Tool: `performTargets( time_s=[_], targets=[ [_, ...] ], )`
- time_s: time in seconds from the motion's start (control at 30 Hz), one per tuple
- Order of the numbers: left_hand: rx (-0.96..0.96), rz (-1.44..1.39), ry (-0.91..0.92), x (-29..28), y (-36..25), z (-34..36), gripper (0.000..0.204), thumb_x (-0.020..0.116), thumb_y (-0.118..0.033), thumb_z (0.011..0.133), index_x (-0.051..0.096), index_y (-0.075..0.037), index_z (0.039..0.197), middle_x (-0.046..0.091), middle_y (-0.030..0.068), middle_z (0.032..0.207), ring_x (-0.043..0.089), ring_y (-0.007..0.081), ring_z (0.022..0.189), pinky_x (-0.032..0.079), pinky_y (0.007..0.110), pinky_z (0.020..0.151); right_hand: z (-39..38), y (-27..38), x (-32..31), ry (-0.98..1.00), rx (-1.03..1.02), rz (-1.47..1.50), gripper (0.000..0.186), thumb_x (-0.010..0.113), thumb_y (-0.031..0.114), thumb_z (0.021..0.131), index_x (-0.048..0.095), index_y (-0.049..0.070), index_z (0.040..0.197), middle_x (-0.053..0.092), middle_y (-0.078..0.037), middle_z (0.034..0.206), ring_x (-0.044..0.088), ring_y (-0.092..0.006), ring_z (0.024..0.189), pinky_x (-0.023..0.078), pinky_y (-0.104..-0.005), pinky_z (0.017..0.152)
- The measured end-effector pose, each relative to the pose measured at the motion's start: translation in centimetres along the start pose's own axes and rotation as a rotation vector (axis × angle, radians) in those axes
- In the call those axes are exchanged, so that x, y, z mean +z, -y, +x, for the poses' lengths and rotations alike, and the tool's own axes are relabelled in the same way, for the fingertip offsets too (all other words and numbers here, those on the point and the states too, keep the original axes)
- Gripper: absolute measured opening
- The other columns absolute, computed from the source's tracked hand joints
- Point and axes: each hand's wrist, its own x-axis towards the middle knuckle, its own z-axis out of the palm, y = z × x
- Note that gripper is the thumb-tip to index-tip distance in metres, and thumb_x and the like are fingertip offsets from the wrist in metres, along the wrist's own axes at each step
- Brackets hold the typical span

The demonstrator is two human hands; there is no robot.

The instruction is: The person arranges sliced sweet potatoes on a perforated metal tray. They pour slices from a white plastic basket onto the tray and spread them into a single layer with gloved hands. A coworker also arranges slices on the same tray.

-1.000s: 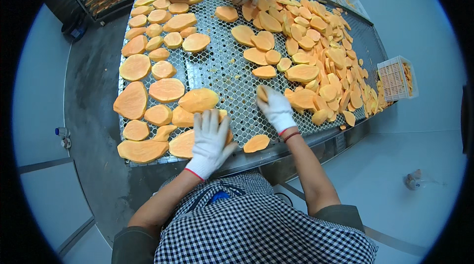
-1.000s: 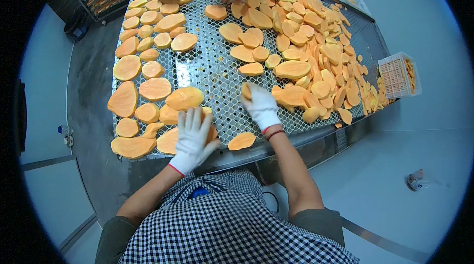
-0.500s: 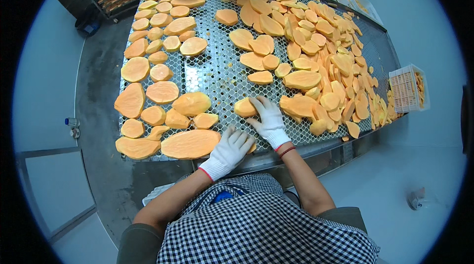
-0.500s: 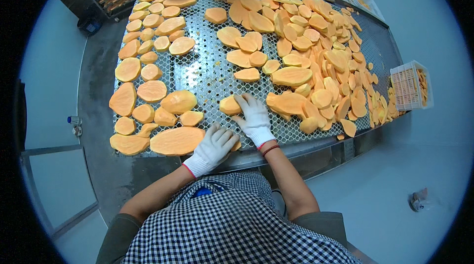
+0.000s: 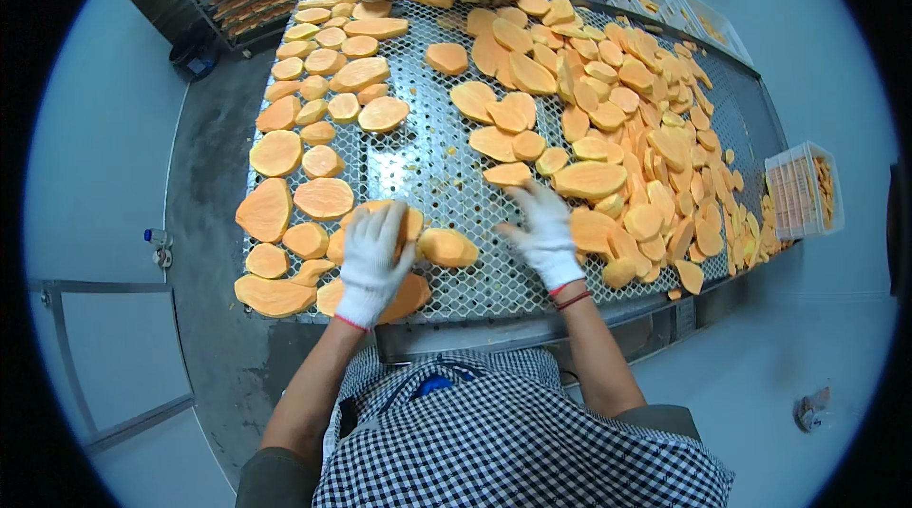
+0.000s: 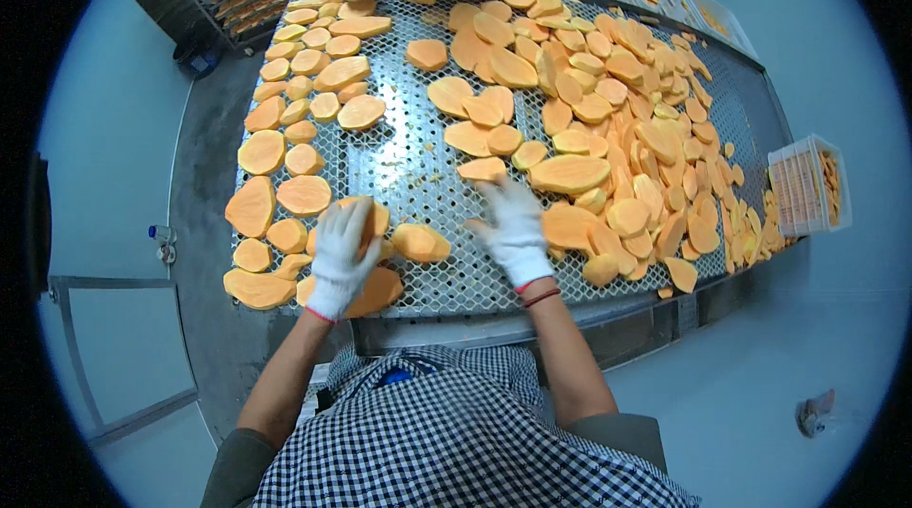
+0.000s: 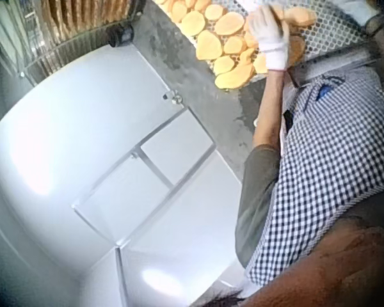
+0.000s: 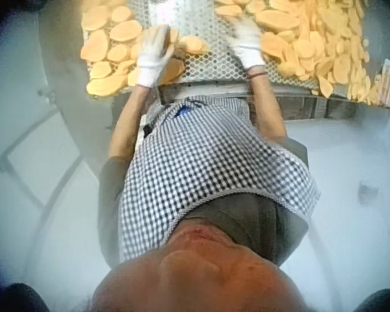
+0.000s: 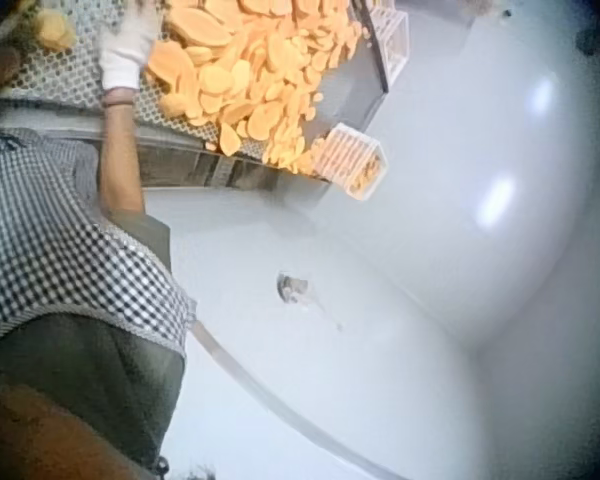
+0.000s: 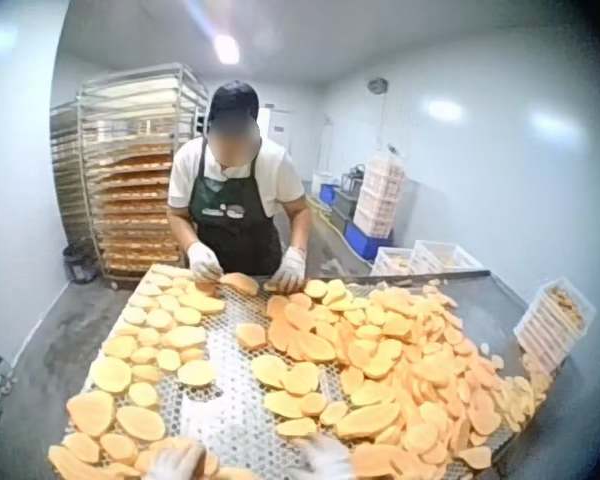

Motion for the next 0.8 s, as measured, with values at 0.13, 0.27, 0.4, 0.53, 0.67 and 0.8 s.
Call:
performTargets(
  time_s=[0.13,0.27,0.4,0.53,0.67,0.8],
  targets=[
    [0.008,0.071,0.129,0.5,5.6,5.4,0.059,0.07,-0.012,0.083,0.051,-0.006,0.138,0.06,0.016,0.128,0.056,0.037,0.115,0.041,0.047,0.106,2.6,-4.3,0.0,0.092,0.014,-0.197,0.071,0.081,0.037,0.075,0.056,0.015,0.137,0.057,-0.016,0.135,0.057,-0.0338,0.119,0.047,-0.0454,0.099],
    [0.064,0.242,0.462,2.1,10.4,5.6,0.052,0.065,-0.017,0.089,0.051,-0.009,0.139,0.051,0.0153,0.143,0.047,0.0352,0.132,0.035,0.048,0.113,4.7,-3.7,2.2,0.106,0.002,-0.373,0.063,0.08,0.038,0.076,0.058,0.018,0.132,0.061,-0.007,0.117,0.061,-0.0284,0.107,0.049,-0.0431,0.087],
    [0.034,0.166,0.513,1.9,9.7,4.7,0.047,0.06,-0.02,0.094,0.052,-0.012,0.139,0.042,0.018,0.152,0.034,0.0381,0.143,0.027,0.054,0.118,5.3,-3.1,3.1,0.113,-0.055,-0.254,0.055,0.078,0.036,0.078,0.061,0.018,0.127,0.064,-0.008,0.113,0.063,-0.0301,0.103,0.05,-0.0435,0.089],
    [-0.011,0.152,0.373,1.5,8.3,2.1,0.044,0.057,-0.023,0.096,0.053,-0.012,0.139,0.037,0.0241,0.153,0.028,0.0453,0.145,0.016,0.058,0.122,7.2,1.7,4.9,0.21,-0.157,-0.109,0.053,0.079,0.038,0.077,0.063,0.02,0.124,0.066,-0.008,0.11,0.064,-0.0283,0.102,0.053,-0.0425,0.087],
    [-0.024,0.054,0.37,1.9,8.3,1.9,0.044,0.059,-0.02,0.095,0.053,-0.011,0.137,0.038,0.024,0.152,0.03,0.0464,0.144,0.023,0.054,0.121,10.5,5.4,9.2,0.15,-0.101,-0.073,0.054,0.08,0.04,0.077,0.064,0.019,0.124,0.065,-0.009,0.111,0.065,-0.0286,0.103,0.053,-0.0425,0.087],
    [-0.002,0.002,0.41,1.6,8.8,2.7,0.043,0.06,-0.019,0.093,0.054,-0.013,0.135,0.041,0.0235,0.149,0.029,0.0454,0.145,0.024,0.055,0.121,14.8,9.3,10.2,0.279,-0.107,-0.022,0.05,0.076,0.036,0.083,0.063,0.015,0.126,0.064,-0.01,0.124,0.063,-0.0311,0.111,0.051,-0.0431,0.096]
  ],
)
